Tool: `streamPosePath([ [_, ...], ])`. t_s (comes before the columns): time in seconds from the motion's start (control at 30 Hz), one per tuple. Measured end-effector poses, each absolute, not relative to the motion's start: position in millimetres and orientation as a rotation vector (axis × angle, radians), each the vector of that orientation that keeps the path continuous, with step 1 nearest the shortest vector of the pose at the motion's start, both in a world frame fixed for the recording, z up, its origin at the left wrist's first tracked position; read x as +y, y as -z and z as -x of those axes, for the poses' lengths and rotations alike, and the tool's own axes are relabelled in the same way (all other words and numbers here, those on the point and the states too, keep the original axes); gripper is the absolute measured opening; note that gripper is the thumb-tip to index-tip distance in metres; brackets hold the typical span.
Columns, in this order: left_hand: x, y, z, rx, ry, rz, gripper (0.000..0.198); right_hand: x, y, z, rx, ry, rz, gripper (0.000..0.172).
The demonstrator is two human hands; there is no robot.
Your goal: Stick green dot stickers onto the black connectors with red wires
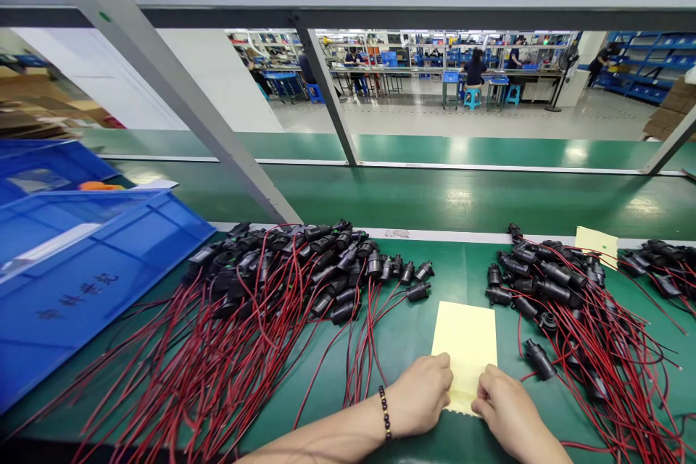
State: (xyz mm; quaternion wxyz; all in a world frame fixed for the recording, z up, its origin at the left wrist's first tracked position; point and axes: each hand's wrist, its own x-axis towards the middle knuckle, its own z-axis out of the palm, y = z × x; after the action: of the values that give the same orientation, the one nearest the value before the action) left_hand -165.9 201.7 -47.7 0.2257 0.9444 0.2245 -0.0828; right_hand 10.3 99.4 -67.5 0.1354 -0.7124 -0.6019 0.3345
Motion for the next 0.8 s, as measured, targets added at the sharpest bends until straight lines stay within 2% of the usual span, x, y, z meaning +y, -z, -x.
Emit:
streamPosePath([
  [0.3,200.8,49.5,166.5,0.632,0.224,-2.62,0.014,102.0,69.2,-10.5,-1.714,-0.971,2.09,0.008],
  [0.6,203.9,53.3,166.0,0.614,0.215,-2.617,0.015,102.9,65.5,-36.0,-1.738,-1.137,2.05,0.008],
  [0.8,202.8,54.7,164.4,0.605,0.23,-2.607,0.015,103.0,62.9,-32.6,-1.75,-1.09,2.09,0.009],
])
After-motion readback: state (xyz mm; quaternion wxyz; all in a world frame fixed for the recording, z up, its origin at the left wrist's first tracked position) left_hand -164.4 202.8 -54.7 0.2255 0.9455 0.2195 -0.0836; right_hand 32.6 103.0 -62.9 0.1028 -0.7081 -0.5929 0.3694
